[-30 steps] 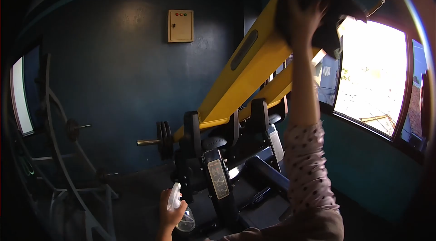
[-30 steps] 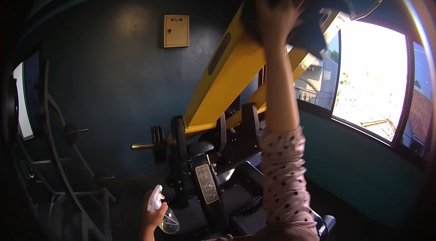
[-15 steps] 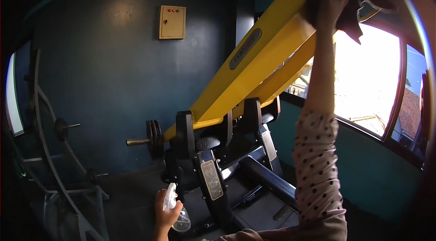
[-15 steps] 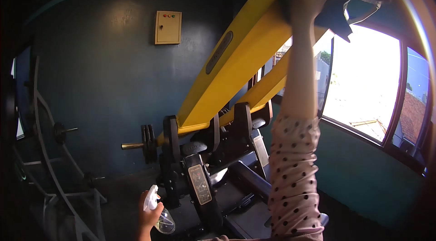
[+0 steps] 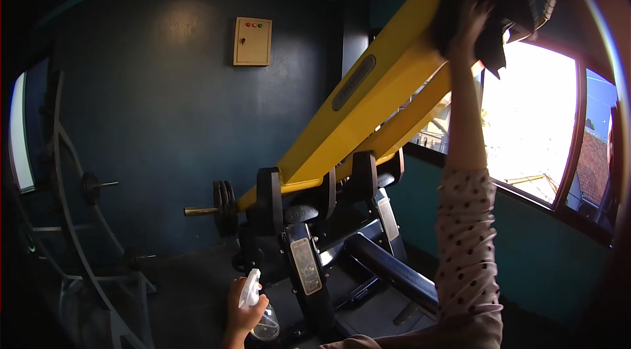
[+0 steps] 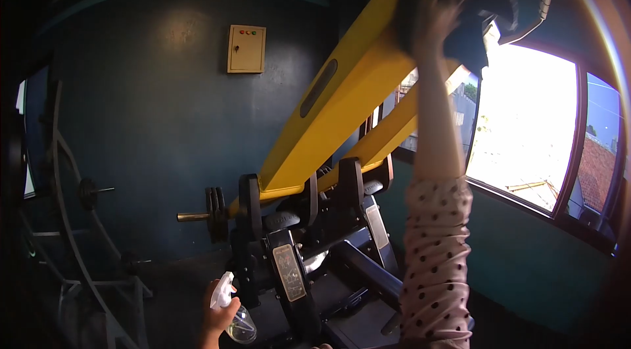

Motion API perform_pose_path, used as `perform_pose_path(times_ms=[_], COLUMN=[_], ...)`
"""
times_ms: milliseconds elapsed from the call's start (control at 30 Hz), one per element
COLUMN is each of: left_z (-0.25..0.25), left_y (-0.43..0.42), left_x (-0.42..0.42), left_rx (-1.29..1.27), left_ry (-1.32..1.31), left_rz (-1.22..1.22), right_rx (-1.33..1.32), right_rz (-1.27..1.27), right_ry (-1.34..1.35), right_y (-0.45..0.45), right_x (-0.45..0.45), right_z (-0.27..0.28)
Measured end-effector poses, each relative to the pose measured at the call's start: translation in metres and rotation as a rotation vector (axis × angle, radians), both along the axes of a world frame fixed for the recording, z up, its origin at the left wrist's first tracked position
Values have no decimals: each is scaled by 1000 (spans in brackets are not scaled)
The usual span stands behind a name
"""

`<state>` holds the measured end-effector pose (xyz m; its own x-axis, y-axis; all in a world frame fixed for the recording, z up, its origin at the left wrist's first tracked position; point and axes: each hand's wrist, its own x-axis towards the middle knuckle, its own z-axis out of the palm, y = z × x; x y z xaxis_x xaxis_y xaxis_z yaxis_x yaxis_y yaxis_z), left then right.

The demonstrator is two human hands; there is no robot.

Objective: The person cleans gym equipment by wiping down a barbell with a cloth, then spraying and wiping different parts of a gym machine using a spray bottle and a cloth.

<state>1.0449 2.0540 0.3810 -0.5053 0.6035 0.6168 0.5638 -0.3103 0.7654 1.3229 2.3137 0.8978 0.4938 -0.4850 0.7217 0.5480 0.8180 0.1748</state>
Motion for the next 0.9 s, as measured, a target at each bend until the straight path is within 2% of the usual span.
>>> perform_pose_path(times_ms=[100, 267, 400, 467, 567, 667, 767, 867, 900], left_z=[-6, -15, -9, -7, -13, -28, -26, -32, -31], left_y=[3, 17, 22, 27, 27, 29, 21, 14, 11], left_x=[-4, -10, -13, -13, -20, -19, -15, -19, -16], left_rx=[11, 37, 44, 73, -3, 5, -4, 18, 31], left_ry=[-32, -3, -3, -100, 133, -108, -122, 54, 27], left_rz=[42, 40, 53, 15, 27, -24, -25, -10, 6], right_rx=[-13, -67, -105, -129, -162, -200, -227, -261, -270], right_rz=[-11, -62, -52, -49, -38, -27, -11, -2, 1], right_ry=[-72, -220, -287, -317, -355, -387, -412, -428, -433], right_y=[-52, -104, -117, -118, -121, -121, -124, -127, -128], right_x=[40, 50, 43, 39, 36, 35, 35, 35, 36], right_z=[39, 49, 49, 49, 48, 47, 46, 44, 42])
